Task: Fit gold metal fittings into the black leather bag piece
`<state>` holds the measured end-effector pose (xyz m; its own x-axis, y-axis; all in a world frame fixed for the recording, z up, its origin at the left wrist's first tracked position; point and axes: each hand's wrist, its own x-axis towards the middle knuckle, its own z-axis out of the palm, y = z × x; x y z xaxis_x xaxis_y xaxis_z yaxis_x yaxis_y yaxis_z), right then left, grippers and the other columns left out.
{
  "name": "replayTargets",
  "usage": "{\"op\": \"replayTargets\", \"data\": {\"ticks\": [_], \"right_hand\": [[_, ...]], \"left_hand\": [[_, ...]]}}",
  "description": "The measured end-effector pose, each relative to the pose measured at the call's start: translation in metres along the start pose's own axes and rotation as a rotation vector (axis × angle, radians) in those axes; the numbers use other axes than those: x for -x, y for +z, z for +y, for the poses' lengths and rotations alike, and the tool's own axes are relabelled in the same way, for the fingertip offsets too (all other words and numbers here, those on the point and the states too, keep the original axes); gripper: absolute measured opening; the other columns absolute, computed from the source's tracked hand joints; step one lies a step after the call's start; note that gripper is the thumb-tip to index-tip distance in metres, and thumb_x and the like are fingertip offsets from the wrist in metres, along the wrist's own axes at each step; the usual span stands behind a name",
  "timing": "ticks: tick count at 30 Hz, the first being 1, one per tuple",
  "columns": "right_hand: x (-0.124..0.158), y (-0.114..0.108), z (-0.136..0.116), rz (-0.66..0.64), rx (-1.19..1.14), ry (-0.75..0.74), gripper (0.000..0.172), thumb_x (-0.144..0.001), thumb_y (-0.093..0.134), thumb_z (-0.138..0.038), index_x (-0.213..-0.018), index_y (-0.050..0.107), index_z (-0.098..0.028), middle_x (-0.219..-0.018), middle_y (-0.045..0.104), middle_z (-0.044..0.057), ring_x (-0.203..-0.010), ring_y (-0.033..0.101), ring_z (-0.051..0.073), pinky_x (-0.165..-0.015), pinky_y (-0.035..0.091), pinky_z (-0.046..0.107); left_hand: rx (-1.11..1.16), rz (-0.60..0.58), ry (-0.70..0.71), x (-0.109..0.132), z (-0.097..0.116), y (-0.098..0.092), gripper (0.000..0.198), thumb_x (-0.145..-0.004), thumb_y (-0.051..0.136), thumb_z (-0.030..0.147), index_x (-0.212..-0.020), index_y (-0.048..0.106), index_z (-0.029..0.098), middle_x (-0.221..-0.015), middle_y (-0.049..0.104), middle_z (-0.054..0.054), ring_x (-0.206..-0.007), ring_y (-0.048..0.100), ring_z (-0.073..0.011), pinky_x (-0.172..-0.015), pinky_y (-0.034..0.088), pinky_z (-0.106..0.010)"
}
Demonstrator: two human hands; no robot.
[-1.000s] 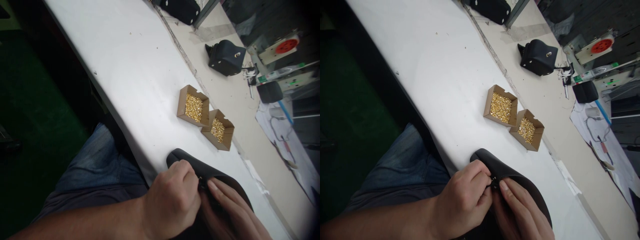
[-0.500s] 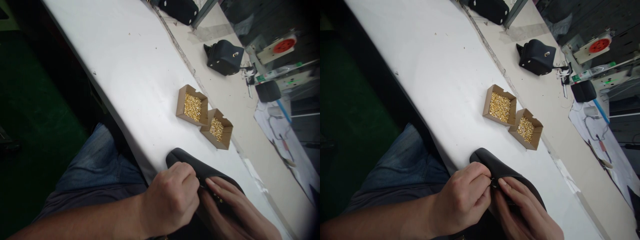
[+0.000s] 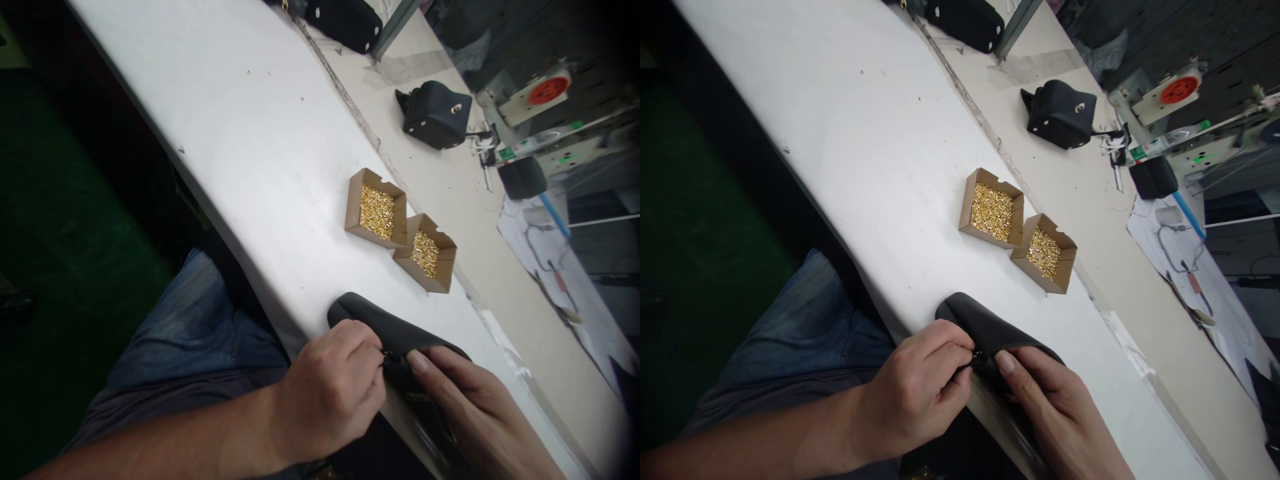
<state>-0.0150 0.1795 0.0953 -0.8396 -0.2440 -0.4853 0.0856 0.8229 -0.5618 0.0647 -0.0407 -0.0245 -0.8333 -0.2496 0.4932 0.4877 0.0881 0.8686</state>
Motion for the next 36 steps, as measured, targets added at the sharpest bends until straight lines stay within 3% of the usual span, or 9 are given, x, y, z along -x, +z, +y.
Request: {"op": "replayTargets", "data": {"ticks": [3, 7, 14, 17, 20, 25, 29, 33, 36], "right_hand": [[0.002, 0.000, 0.010, -0.020, -0.142, 0.097, 0.045, -0.103, 0.086, -0.062, -0.091, 0.076, -0.020, -0.079, 0.072, 0.004, -0.064, 0.066, 0.020, -0.053, 0.059, 0.026], [0.002, 0.000, 0.018, -0.100, -0.316, 0.181, 0.041, -0.098, 0.092, -0.058, -0.109, 0.080, -0.020, -0.094, 0.080, 0.008, -0.078, 0.076, 0.028, -0.063, 0.065, 0.033], [-0.006, 0.005, 0.006, -0.096, -0.425, 0.221, 0.041, -0.089, 0.100, -0.054, -0.102, 0.083, -0.018, -0.090, 0.082, 0.011, -0.078, 0.080, 0.033, -0.068, 0.069, 0.040], [-0.009, 0.005, 0.011, -0.149, -0.526, 0.221, 0.037, -0.086, 0.103, -0.045, -0.106, 0.087, -0.018, -0.090, 0.083, 0.011, -0.078, 0.080, 0.032, -0.074, 0.070, 0.044], [-0.011, 0.004, 0.020, -0.178, -0.608, 0.303, 0.037, -0.082, 0.106, -0.036, -0.109, 0.089, -0.017, -0.090, 0.083, 0.010, -0.078, 0.078, 0.032, -0.072, 0.067, 0.042], [-0.015, 0.009, 0.018, -0.111, -0.639, 0.365, 0.039, -0.067, 0.114, -0.029, -0.096, 0.088, -0.020, -0.090, 0.083, 0.005, -0.086, 0.078, 0.029, -0.079, 0.067, 0.037], [-0.016, 0.010, 0.010, -0.078, -0.612, 0.360, 0.035, -0.068, 0.114, -0.029, -0.083, 0.084, -0.020, -0.080, 0.078, 0.003, -0.081, 0.073, 0.025, -0.080, 0.068, 0.036], [-0.013, 0.009, 0.015, -0.070, -0.620, 0.385, 0.041, -0.064, 0.116, -0.027, -0.096, 0.091, -0.021, -0.090, 0.083, 0.007, -0.095, 0.079, 0.033, -0.081, 0.069, 0.037], [-0.008, 0.010, 0.019, -0.035, -0.625, 0.373, 0.039, -0.065, 0.116, -0.031, -0.094, 0.091, -0.020, -0.090, 0.084, 0.009, -0.084, 0.078, 0.030, -0.074, 0.067, 0.036]], "left_hand": [[0.001, -0.005, 0.009, 0.000, 0.000, 0.000, 0.013, -0.109, 0.061, 0.002, -0.108, 0.071, 0.010, -0.111, 0.075, -0.013, -0.103, 0.076, -0.0224, -0.089, 0.070, -0.034], [0.016, -0.002, -0.020, 0.001, 0.000, 0.000, 0.013, -0.108, 0.061, 0.002, -0.107, 0.071, 0.010, -0.111, 0.075, -0.013, -0.101, 0.076, -0.0224, -0.088, 0.071, -0.034], [0.058, -0.010, -0.024, 0.004, 0.000, -0.001, 0.019, -0.101, 0.061, -0.002, -0.110, 0.070, 0.011, -0.114, 0.074, -0.014, -0.106, 0.076, -0.0240, -0.090, 0.071, -0.035], [0.055, -0.034, -0.026, 0.004, 0.000, -0.002, 0.020, -0.103, 0.059, -0.002, -0.113, 0.070, 0.012, -0.116, 0.075, -0.014, -0.108, 0.075, -0.0241, -0.093, 0.070, -0.036], [0.046, -0.041, -0.025, 0.005, 0.000, -0.001, 0.021, -0.103, 0.059, -0.002, -0.113, 0.070, 0.013, -0.118, 0.076, -0.014, -0.107, 0.074, -0.0238, -0.094, 0.069, -0.037], [0.057, -0.013, -0.018, 0.006, -0.003, 0.001, 0.023, -0.101, 0.063, -0.005, -0.116, 0.072, 0.010, -0.119, 0.078, -0.013, -0.108, 0.074, -0.0231, -0.095, 0.068, -0.036], [0.069, -0.019, 0.000, 0.007, -0.005, 0.000, 0.025, -0.100, 0.066, -0.006, -0.119, 0.075, 0.009, -0.122, 0.080, -0.013, -0.104, 0.073, -0.0225, -0.091, 0.067, -0.036], [0.080, -0.005, 0.011, 0.008, -0.006, 0.000, 0.024, -0.101, 0.067, -0.006, -0.119, 0.076, 0.008, -0.120, 0.081, -0.014, -0.101, 0.072, -0.0222, -0.088, 0.066, -0.036], [0.084, -0.008, 0.008, 0.005, -0.006, 0.001, 0.022, -0.102, 0.067, -0.005, -0.118, 0.076, 0.008, -0.119, 0.081, -0.013, -0.099, 0.071, -0.0216, -0.087, 0.066, -0.035]]}}
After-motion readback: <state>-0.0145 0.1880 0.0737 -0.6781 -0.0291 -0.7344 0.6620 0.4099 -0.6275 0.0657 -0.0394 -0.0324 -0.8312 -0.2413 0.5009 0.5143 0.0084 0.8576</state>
